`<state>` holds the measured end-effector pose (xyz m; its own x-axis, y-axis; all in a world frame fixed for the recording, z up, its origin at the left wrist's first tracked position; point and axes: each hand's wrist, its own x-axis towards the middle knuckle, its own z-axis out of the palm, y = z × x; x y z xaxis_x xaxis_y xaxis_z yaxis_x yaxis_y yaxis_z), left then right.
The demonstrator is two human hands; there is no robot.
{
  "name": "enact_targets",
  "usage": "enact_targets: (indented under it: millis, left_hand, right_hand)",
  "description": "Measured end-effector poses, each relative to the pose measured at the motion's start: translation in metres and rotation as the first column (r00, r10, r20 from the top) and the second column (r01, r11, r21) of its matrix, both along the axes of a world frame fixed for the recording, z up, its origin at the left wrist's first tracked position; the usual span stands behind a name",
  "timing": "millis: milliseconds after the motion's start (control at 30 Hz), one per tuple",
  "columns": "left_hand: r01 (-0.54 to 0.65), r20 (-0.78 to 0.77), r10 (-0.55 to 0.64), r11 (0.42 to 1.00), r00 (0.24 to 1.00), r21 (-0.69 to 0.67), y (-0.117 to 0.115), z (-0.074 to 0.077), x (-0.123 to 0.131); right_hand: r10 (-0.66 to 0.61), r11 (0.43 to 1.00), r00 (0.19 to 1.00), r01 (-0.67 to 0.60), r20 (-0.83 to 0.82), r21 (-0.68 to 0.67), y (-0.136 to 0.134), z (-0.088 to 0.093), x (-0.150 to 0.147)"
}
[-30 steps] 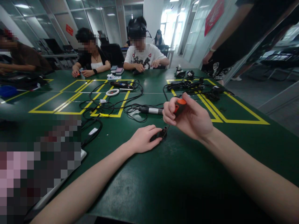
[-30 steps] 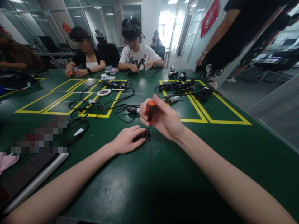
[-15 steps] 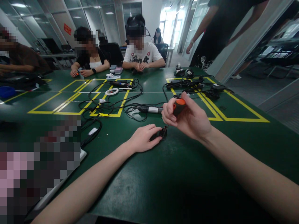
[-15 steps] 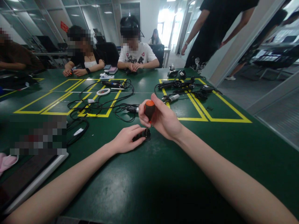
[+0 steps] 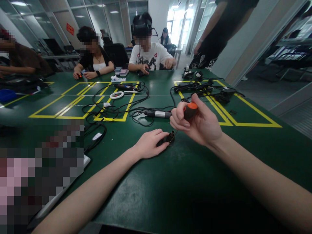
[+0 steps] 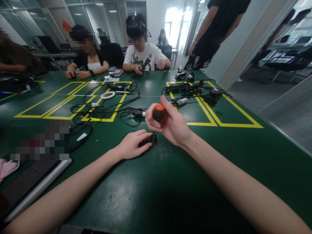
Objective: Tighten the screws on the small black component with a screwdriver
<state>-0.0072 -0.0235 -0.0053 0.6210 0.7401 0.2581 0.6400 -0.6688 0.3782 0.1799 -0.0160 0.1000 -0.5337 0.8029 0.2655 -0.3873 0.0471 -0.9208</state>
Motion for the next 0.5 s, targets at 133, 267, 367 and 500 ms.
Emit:
enact_targets:
  millis: [133,267,367,500]
  left_hand:
    - [0.008,0.013,-0.008,1.000,1.000,-0.005,0.0002,-0.0009,-0.0003]
    - [0.006,0.013,-0.006,1.000,1.000,-0.005,0.0005,-0.0015,-0.0004]
    - [0.002,0.005,-0.002,1.000,1.000,0.001,0.0008,-0.0014,-0.0003]
    - [0.000,-0.004,0.000,1.000,1.000,0.001,0.0005,-0.0001,-0.0002]
  right_hand:
    - [0.015,1.000,0.998,-0.014,-0.056,0.008,-0.0010,-0.0018,0.0012]
    - [-0.011,0.999,1.000,0.011,-0.015,0.031,-0.0011,0.0004,0.0002]
    - [-0.016,1.000,1.000,0.016,0.017,0.021,-0.0006,0.0024,-0.0005]
    - [0.002,1.000,1.000,-0.002,-0.016,-0.007,-0.0013,0.0016,0.0002]
